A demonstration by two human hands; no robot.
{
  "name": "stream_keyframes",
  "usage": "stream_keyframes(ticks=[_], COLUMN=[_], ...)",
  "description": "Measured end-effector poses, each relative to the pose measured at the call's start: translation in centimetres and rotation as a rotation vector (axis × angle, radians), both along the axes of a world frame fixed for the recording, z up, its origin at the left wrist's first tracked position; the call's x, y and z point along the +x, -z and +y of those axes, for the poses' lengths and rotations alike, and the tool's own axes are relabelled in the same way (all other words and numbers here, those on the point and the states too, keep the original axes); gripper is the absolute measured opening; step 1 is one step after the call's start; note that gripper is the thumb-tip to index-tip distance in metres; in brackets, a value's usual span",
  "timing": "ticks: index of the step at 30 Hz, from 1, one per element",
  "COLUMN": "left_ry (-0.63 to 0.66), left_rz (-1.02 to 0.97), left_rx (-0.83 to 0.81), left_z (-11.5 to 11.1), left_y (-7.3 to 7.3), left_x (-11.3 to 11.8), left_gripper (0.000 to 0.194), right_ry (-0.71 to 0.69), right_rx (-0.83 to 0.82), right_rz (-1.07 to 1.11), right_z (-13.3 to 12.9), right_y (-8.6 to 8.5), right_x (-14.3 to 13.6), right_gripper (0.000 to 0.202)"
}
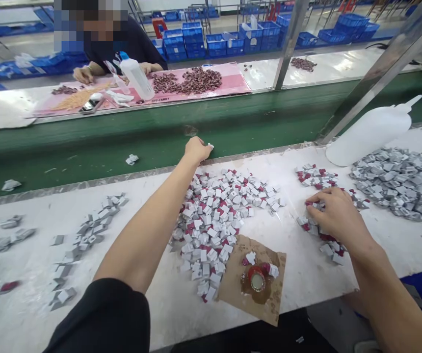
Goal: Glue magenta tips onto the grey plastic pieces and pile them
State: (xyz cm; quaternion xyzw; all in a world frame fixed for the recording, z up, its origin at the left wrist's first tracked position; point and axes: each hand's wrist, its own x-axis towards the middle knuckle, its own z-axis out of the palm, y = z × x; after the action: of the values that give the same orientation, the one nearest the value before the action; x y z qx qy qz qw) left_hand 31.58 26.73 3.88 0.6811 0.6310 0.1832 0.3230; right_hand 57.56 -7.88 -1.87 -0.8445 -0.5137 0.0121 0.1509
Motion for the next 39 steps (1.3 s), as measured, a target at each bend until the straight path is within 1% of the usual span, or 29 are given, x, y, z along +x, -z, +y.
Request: stream_keyframes(ticks=[2,3,5,7,8,10,11,12,13,15,17,20,22,25,27,28,31,34,37,39], left_ry=[0.025,0.041,0.060,0.034,-0.003,-0.113,-0.189,-0.268,-0.336,-0.444,-0.498,-0.519,-0.514,-0.485,-0.460,-0.450,-0.420,-0.412,-0.435,-0.434], left_rz=[-0.050,-0.077,-0.121,-0.138,-0.132,-0.080,-0.011,0.062,0.120,0.208,0.253,0.294,0.306,0.304,0.286,0.273,0.237,0.190,0.133,0.103], left_rx=[0.081,0.123,0.204,0.272,0.300,0.332,0.342,0.344,0.349,0.359,0.368,0.367,0.372,0.376,0.370,0.367,0.366,0.347,0.281,0.219], left_z=[-2.4,-4.2,-8.7,-14.0,-16.6,-21.2,-22.9,-24.0,-24.6,-24.5,-23.1,-20.7,-19.8,-19.9,-20.6,-21.1,-22.4,-22.8,-22.7,-22.8], left_y=[-1.1,-1.6,-2.3,-2.4,-2.2,-1.2,-0.5,0.2,0.9,2.1,2.8,2.9,2.8,2.8,3.0,3.1,3.3,3.3,3.0,2.7], left_x=[-2.0,-3.4,-6.8,-10.5,-12.5,-16.4,-18.2,-20.0,-21.7,-24.5,-26.6,-28.3,-28.8,-28.8,-28.4,-28.1,-27.0,-26.2,-25.9,-26.0], left_gripper=[0.032,0.029,0.026,0.025,0.024,0.027,0.029,0.030,0.031,0.034,0.036,0.031,0.027,0.018,0.013,0.012,0.015,0.018,0.019,0.024], right_ry=[-0.016,-0.024,-0.023,0.035,0.077,0.119,0.100,0.057,0.005,-0.074,-0.120,-0.177,-0.166,-0.043,0.027,0.039,0.037,0.015,-0.006,-0.016], right_rx=[0.062,0.108,0.194,0.224,0.216,0.175,0.161,0.153,0.154,0.161,0.152,0.125,0.119,0.169,0.217,0.233,0.270,0.298,0.295,0.265], right_rz=[0.018,0.027,0.082,0.196,0.256,0.348,0.376,0.405,0.442,0.531,0.585,0.555,0.539,0.565,0.604,0.642,0.826,1.002,1.096,1.143], right_z=[0.2,0.2,-0.3,-1.4,-2.1,-3.5,-4.2,-4.8,-5.3,-6.1,-6.7,-7.3,-7.6,-8.0,-8.1,-8.1,-8.0,-7.6,-7.4,-7.4], right_y=[-0.7,-1.2,-2.6,-3.9,-4.3,-4.7,-4.5,-4.2,-3.7,-2.7,-1.8,-1.2,-1.1,-1.3,-1.8,-2.3,-3.8,-5.1,-5.7,-5.8], right_x=[-0.3,-0.6,-1.6,-3.0,-3.8,-5.4,-6.2,-7.0,-7.7,-8.7,-9.1,-8.9,-8.8,-9.3,-10.0,-10.5,-11.8,-12.9,-13.7,-14.2], right_gripper=[0.028,0.029,0.030,0.029,0.031,0.045,0.053,0.061,0.066,0.069,0.065,0.054,0.050,0.053,0.054,0.052,0.040,0.031,0.029,0.030])
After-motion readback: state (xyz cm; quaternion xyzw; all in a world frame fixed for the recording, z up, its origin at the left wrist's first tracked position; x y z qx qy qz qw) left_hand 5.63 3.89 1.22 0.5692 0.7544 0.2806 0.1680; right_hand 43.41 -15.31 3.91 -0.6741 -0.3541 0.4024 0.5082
